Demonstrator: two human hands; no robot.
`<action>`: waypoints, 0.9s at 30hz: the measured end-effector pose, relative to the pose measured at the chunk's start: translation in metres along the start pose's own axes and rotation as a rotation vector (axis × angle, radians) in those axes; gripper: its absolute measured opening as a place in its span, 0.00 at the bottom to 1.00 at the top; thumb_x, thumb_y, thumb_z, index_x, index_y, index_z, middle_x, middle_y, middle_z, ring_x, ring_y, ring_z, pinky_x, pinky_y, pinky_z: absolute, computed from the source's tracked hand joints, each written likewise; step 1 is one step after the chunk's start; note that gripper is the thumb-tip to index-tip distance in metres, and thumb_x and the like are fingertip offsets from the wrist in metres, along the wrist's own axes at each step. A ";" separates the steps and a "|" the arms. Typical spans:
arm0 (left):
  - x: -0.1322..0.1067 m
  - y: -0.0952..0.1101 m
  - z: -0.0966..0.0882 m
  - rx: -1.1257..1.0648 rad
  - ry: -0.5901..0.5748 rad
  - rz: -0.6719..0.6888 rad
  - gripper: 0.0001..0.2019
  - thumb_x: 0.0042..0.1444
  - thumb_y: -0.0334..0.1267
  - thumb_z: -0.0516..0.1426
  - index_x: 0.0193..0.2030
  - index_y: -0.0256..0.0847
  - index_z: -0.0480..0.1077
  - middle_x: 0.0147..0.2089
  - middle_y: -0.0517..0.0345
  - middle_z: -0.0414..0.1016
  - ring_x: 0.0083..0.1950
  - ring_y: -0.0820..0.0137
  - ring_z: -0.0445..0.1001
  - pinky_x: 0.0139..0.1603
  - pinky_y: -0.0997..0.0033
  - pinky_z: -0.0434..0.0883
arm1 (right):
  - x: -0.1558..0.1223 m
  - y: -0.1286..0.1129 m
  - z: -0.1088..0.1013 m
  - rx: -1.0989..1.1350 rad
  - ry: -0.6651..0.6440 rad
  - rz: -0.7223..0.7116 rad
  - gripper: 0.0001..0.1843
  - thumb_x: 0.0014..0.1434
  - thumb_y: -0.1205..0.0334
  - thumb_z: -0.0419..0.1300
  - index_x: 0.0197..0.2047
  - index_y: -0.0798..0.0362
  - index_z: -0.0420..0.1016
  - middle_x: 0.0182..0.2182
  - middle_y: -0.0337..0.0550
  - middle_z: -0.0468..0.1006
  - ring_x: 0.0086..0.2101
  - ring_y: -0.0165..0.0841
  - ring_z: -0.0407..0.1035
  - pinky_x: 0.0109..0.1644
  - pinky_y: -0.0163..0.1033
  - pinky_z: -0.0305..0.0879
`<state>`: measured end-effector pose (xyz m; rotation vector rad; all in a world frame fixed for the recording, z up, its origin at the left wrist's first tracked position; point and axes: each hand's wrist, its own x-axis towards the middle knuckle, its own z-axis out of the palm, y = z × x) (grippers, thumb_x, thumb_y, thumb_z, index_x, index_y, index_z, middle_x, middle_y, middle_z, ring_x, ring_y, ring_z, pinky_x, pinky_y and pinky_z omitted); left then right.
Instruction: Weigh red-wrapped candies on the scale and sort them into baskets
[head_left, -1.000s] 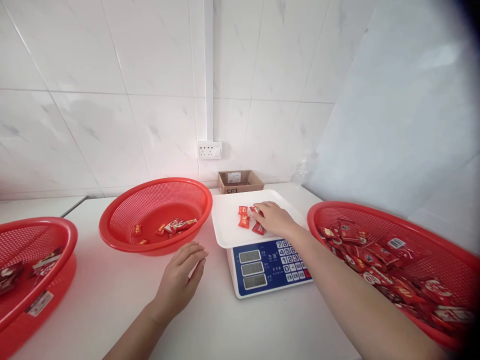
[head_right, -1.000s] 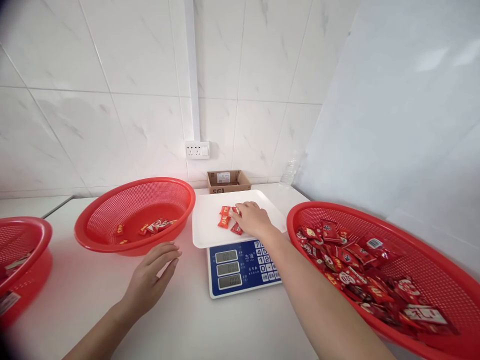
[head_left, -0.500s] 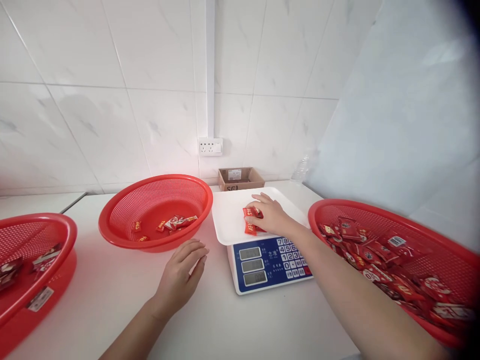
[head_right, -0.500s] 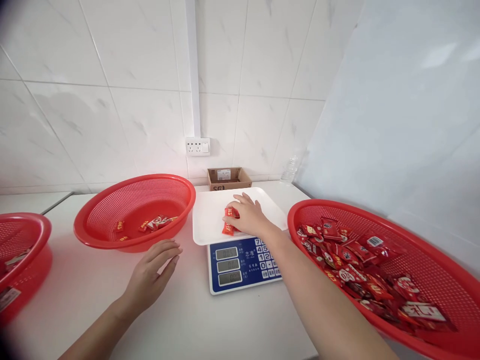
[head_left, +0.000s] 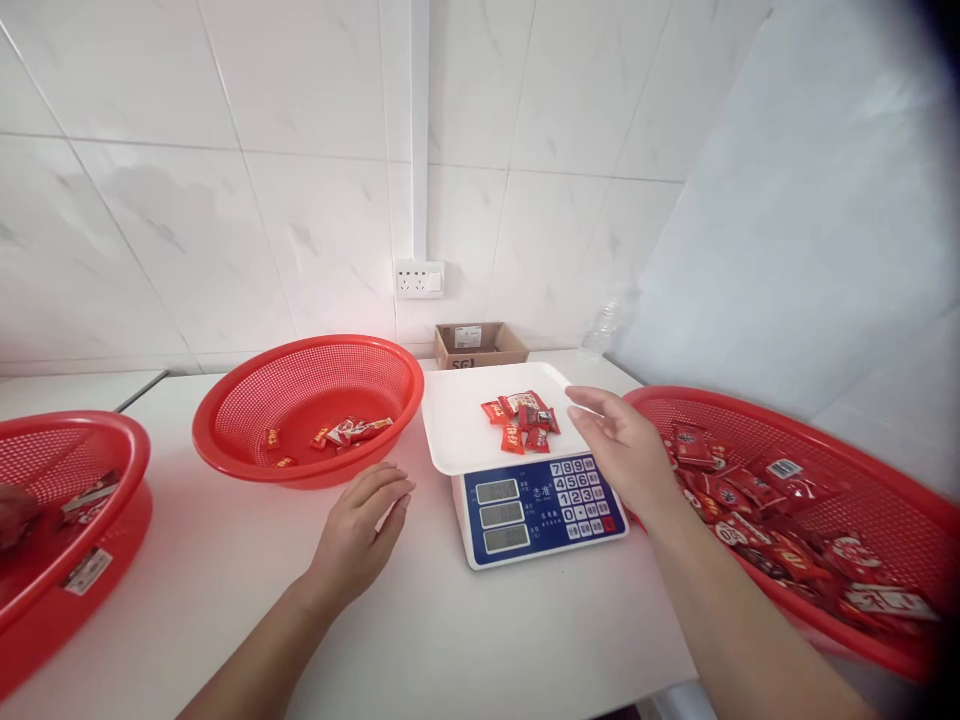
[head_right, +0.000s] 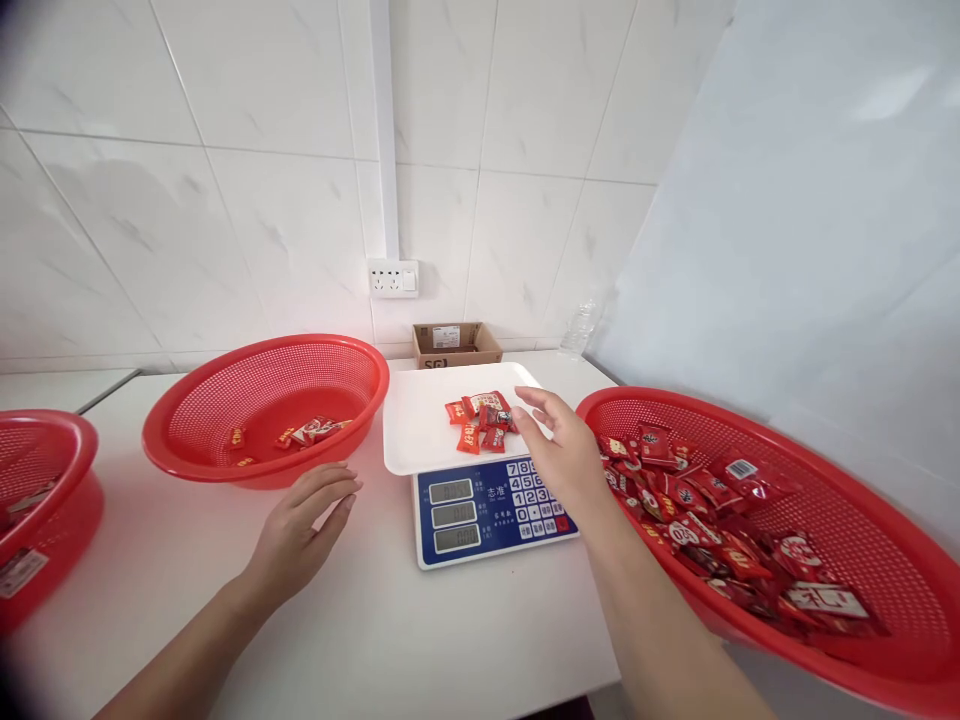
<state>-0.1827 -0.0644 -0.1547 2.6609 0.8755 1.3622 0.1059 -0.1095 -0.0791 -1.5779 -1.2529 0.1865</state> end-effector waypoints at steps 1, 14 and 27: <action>0.000 0.000 0.000 -0.002 0.001 0.001 0.10 0.57 0.29 0.51 0.44 0.44 0.67 0.43 0.54 0.72 0.49 0.66 0.69 0.50 0.62 0.69 | -0.010 0.000 -0.004 0.039 0.043 0.008 0.16 0.54 0.53 0.56 0.44 0.50 0.72 0.45 0.46 0.76 0.45 0.39 0.70 0.49 0.46 0.66; 0.001 0.001 0.002 -0.031 -0.018 -0.018 0.10 0.57 0.28 0.52 0.44 0.44 0.67 0.43 0.54 0.72 0.48 0.67 0.70 0.49 0.63 0.70 | -0.135 0.052 0.013 0.007 -0.510 0.127 0.13 0.57 0.55 0.52 0.25 0.52 0.67 0.20 0.35 0.67 0.23 0.29 0.63 0.26 0.32 0.61; 0.015 0.025 0.003 0.003 -0.027 0.039 0.12 0.57 0.27 0.52 0.46 0.43 0.66 0.43 0.54 0.72 0.46 0.69 0.71 0.46 0.68 0.71 | -0.133 0.054 0.012 0.025 -0.615 0.093 0.12 0.57 0.56 0.51 0.27 0.52 0.68 0.23 0.37 0.70 0.26 0.30 0.64 0.30 0.33 0.60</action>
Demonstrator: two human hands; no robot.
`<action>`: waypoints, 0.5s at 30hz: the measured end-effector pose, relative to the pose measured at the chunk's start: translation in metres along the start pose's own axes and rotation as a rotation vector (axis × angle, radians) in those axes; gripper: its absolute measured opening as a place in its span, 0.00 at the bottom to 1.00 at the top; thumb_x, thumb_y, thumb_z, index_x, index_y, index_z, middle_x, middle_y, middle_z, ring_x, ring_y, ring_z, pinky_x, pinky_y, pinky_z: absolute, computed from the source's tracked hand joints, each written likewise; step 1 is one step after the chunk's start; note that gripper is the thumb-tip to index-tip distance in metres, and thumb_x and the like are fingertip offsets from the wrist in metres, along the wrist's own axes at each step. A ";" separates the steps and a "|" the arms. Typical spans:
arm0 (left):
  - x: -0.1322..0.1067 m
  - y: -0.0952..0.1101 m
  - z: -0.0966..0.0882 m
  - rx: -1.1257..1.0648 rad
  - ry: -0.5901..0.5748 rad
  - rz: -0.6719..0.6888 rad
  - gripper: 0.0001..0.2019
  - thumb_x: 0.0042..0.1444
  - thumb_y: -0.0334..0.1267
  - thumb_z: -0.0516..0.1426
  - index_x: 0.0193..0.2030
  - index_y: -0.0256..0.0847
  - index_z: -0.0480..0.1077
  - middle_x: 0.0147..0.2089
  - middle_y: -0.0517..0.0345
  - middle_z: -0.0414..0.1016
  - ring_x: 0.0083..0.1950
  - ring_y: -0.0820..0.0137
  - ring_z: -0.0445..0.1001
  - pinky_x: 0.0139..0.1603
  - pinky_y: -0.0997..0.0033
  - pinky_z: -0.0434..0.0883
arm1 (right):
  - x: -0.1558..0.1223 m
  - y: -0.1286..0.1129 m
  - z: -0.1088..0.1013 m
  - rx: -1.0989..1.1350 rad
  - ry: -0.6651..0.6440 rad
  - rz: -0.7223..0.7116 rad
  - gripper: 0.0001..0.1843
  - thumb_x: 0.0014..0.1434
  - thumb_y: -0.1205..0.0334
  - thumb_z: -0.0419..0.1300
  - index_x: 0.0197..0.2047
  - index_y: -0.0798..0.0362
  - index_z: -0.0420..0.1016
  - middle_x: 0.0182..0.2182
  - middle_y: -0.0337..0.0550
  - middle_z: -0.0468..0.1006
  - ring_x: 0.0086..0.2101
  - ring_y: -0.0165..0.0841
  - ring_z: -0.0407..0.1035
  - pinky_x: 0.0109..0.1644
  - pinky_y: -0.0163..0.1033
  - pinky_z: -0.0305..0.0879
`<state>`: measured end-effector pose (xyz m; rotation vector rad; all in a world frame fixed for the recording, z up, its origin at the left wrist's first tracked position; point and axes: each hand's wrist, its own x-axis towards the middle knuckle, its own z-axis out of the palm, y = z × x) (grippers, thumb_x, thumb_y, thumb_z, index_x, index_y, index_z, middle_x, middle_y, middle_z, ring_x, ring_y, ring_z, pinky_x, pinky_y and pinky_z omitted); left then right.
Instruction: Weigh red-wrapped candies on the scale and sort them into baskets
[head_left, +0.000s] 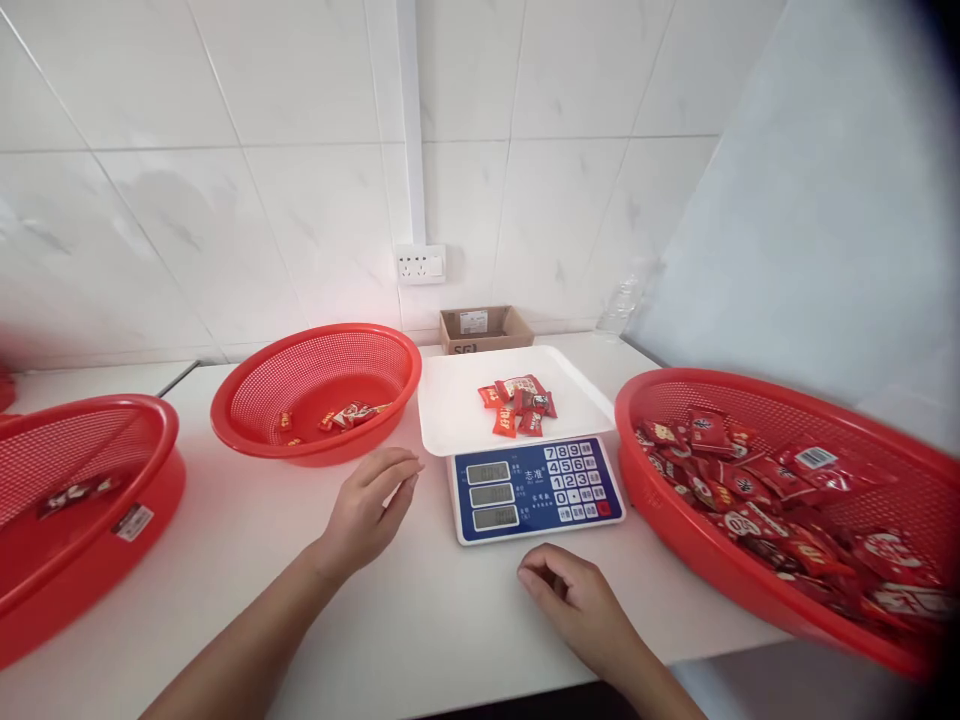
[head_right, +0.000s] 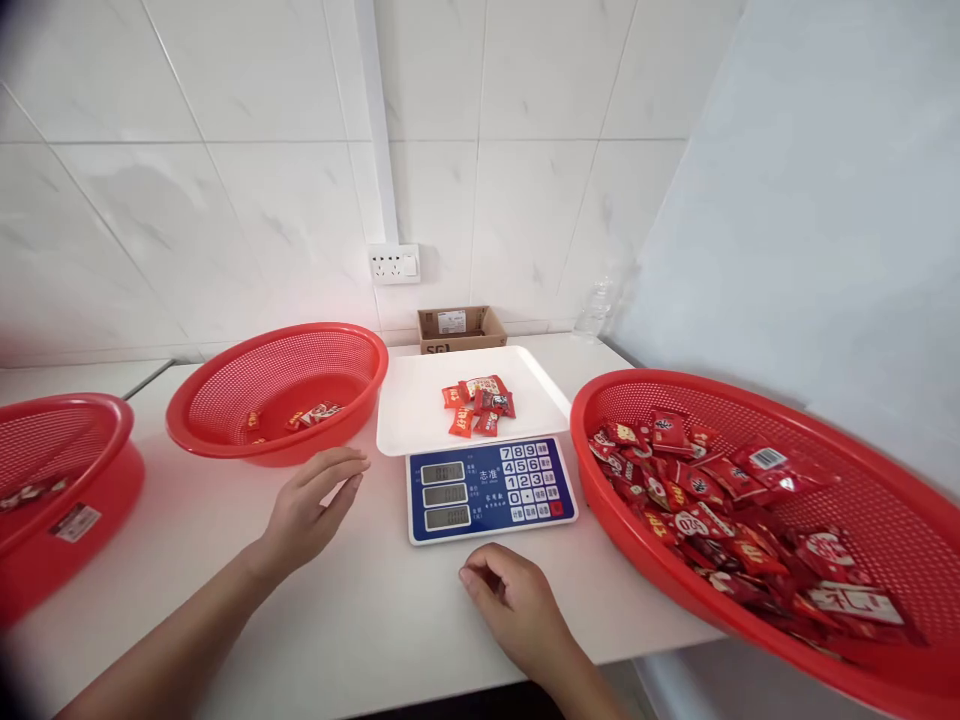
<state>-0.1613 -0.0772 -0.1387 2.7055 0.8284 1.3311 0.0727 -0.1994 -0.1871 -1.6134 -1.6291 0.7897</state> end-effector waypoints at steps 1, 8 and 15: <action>0.006 0.003 0.001 0.006 -0.023 0.005 0.12 0.57 0.28 0.52 0.46 0.44 0.66 0.43 0.54 0.72 0.47 0.69 0.70 0.46 0.68 0.71 | 0.000 0.000 0.000 0.002 -0.009 -0.005 0.12 0.57 0.57 0.50 0.27 0.52 0.68 0.23 0.37 0.70 0.26 0.30 0.64 0.30 0.33 0.60; 0.068 0.012 0.015 0.034 -0.254 -0.040 0.13 0.59 0.39 0.51 0.51 0.43 0.64 0.51 0.51 0.69 0.52 0.67 0.67 0.51 0.65 0.68 | -0.003 0.002 -0.004 0.020 -0.049 -0.049 0.11 0.59 0.58 0.50 0.29 0.51 0.68 0.26 0.38 0.73 0.28 0.30 0.67 0.32 0.33 0.62; 0.125 0.010 0.058 0.016 -0.565 0.030 0.29 0.55 0.54 0.51 0.60 0.44 0.54 0.63 0.46 0.54 0.64 0.60 0.51 0.61 0.56 0.56 | -0.007 0.004 -0.005 0.070 -0.049 -0.086 0.11 0.60 0.58 0.50 0.31 0.51 0.70 0.28 0.39 0.74 0.28 0.30 0.67 0.32 0.32 0.63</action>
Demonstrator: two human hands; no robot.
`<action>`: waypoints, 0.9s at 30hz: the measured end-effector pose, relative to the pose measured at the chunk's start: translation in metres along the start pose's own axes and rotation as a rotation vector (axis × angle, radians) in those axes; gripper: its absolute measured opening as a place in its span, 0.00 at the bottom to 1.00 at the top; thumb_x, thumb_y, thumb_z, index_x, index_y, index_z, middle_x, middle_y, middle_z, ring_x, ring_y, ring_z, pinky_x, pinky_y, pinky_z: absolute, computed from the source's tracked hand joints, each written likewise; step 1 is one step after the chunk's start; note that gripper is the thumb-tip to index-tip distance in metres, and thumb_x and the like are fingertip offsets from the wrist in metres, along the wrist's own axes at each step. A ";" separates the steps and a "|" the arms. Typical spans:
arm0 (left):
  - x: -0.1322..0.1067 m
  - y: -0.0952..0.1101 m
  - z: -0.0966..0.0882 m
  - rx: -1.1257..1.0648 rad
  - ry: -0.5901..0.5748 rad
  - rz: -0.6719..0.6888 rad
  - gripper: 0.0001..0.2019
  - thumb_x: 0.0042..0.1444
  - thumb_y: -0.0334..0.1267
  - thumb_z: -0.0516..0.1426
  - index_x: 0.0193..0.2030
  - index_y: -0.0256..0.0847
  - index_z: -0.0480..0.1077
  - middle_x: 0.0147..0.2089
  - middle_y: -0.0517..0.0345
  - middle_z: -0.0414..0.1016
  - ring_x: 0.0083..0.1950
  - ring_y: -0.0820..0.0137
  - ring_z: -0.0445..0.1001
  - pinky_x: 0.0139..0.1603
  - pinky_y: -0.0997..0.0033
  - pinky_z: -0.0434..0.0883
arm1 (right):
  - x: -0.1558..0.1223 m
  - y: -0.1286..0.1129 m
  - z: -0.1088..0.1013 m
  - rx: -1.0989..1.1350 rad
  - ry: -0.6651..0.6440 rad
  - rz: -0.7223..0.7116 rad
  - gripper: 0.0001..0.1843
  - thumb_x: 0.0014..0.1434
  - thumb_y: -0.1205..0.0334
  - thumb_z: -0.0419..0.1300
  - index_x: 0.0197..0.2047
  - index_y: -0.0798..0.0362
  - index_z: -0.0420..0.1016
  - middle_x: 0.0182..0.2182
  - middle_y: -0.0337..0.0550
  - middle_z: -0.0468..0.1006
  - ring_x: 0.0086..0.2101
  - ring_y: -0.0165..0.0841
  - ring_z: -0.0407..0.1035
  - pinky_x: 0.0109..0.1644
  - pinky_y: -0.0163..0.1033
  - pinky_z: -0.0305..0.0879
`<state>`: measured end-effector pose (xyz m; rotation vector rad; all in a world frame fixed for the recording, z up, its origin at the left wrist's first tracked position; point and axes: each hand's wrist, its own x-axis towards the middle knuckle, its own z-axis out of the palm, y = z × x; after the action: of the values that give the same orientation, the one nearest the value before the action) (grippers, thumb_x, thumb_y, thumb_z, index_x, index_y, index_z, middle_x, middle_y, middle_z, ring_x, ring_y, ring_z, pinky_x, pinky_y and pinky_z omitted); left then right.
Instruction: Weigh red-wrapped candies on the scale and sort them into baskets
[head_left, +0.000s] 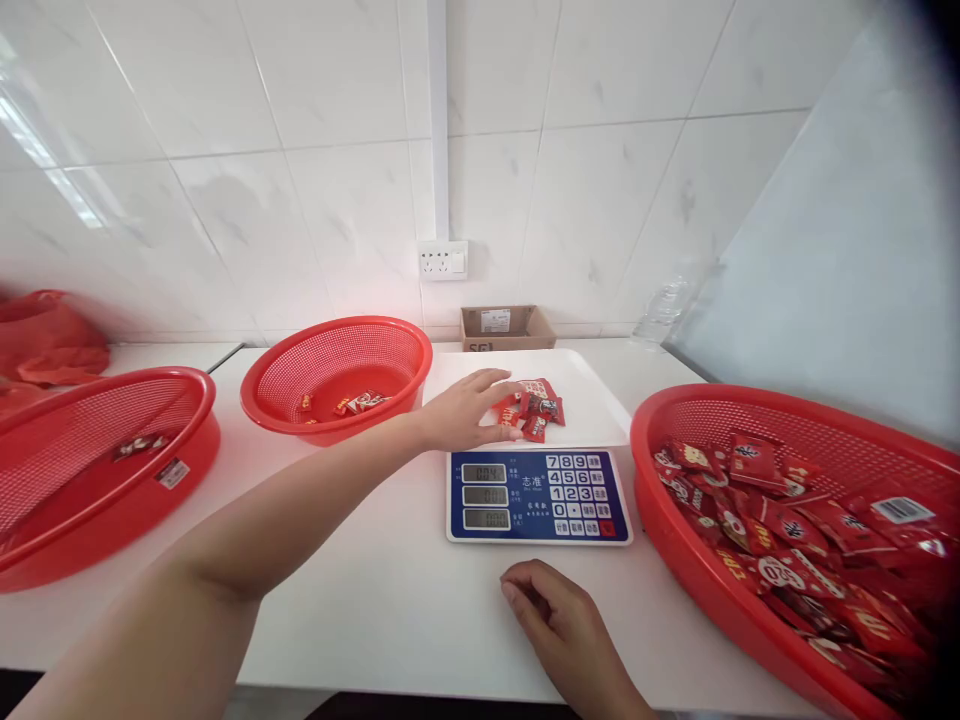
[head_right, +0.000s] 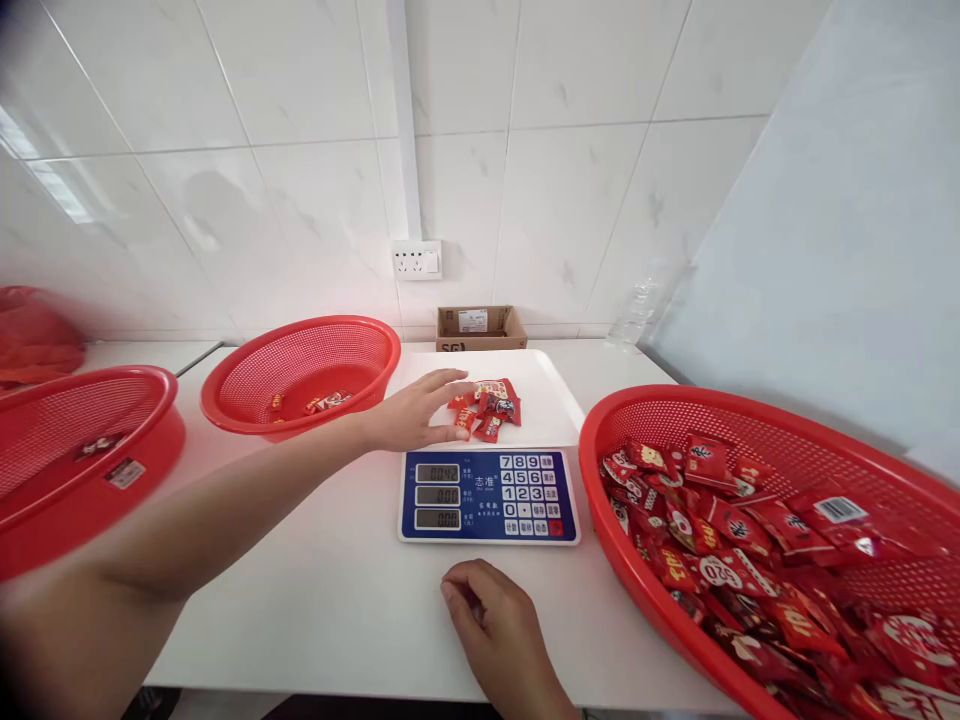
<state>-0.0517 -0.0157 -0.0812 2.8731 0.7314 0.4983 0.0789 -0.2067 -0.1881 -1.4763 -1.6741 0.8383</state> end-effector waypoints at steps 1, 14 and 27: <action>0.008 0.000 0.004 0.008 -0.034 0.010 0.30 0.54 0.55 0.51 0.61 0.44 0.53 0.64 0.46 0.52 0.65 0.60 0.50 0.62 0.56 0.54 | -0.001 0.000 0.000 0.001 -0.001 -0.002 0.11 0.60 0.57 0.49 0.31 0.50 0.70 0.27 0.39 0.74 0.28 0.30 0.67 0.31 0.33 0.63; 0.068 0.006 0.037 0.103 -0.141 0.010 0.25 0.54 0.58 0.46 0.54 0.48 0.63 0.56 0.53 0.63 0.57 0.60 0.60 0.58 0.57 0.55 | -0.003 0.000 -0.002 -0.007 -0.028 -0.006 0.13 0.60 0.56 0.49 0.33 0.50 0.71 0.29 0.39 0.75 0.28 0.30 0.67 0.29 0.32 0.63; 0.063 0.003 0.028 0.149 -0.091 0.007 0.30 0.54 0.62 0.44 0.56 0.45 0.61 0.54 0.51 0.64 0.52 0.60 0.65 0.56 0.58 0.56 | -0.002 0.000 -0.001 0.026 0.024 0.001 0.12 0.59 0.55 0.50 0.32 0.49 0.71 0.27 0.38 0.75 0.26 0.30 0.67 0.28 0.33 0.62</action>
<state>0.0114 0.0104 -0.0895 3.0128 0.7750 0.3248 0.0799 -0.2090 -0.1882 -1.4639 -1.6389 0.8367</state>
